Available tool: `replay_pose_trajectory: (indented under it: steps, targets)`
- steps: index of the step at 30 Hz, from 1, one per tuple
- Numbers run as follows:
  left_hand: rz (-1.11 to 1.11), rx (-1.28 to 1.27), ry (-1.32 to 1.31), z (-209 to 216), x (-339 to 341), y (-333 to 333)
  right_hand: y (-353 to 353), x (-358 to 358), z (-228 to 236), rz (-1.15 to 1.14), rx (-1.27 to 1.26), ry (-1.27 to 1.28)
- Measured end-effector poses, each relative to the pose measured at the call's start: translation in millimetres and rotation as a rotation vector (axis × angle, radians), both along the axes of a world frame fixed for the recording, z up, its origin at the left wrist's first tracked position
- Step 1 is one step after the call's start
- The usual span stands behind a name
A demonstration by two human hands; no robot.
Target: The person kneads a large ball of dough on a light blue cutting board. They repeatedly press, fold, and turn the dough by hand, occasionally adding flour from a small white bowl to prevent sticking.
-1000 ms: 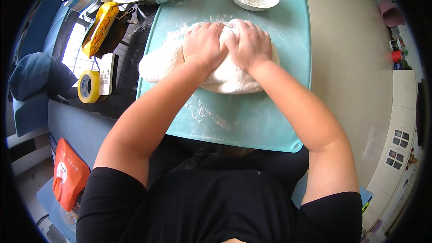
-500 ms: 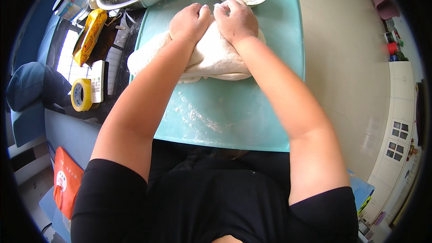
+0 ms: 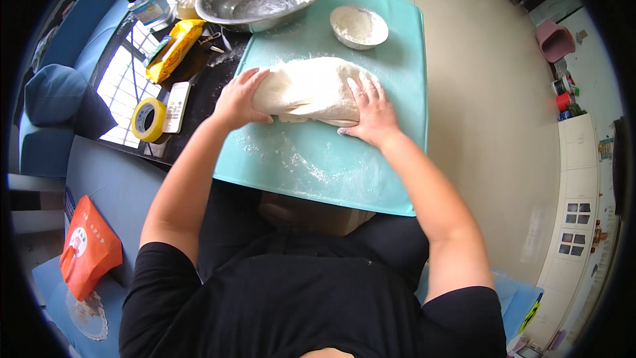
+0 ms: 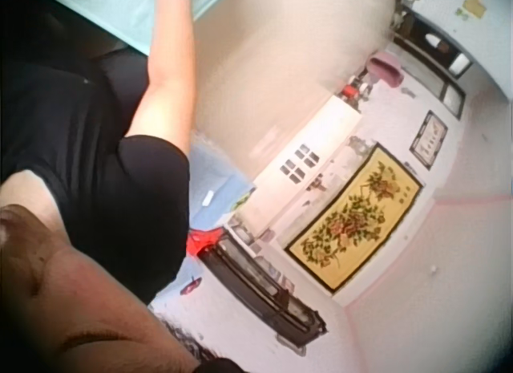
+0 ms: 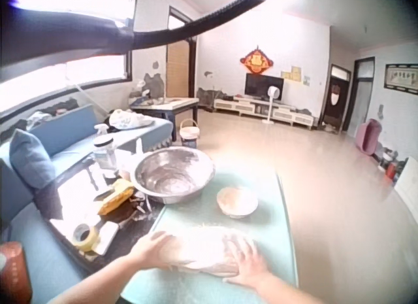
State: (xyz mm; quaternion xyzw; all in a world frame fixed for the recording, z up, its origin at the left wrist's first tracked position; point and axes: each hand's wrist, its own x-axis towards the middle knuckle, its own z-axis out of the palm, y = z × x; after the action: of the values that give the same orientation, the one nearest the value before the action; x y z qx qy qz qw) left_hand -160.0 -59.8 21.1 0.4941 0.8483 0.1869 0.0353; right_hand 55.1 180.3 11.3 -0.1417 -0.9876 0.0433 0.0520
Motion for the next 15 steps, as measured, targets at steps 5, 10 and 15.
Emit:
replay_pose_trajectory:
  steps: [5,10,15]
  targets:
    - [0.283,-0.088,-0.165,8.9,21.1,26.6,-3.7,-7.6,7.8,-0.273,-0.162,0.100]
    - [0.572,0.038,-0.482,39.4,-14.2,34.8,-37.0,-22.3,48.4,-0.509,-0.881,0.175]
    - [0.466,0.176,-0.365,100.0,4.2,63.5,-83.4,-2.7,64.2,-0.839,-1.833,0.349]
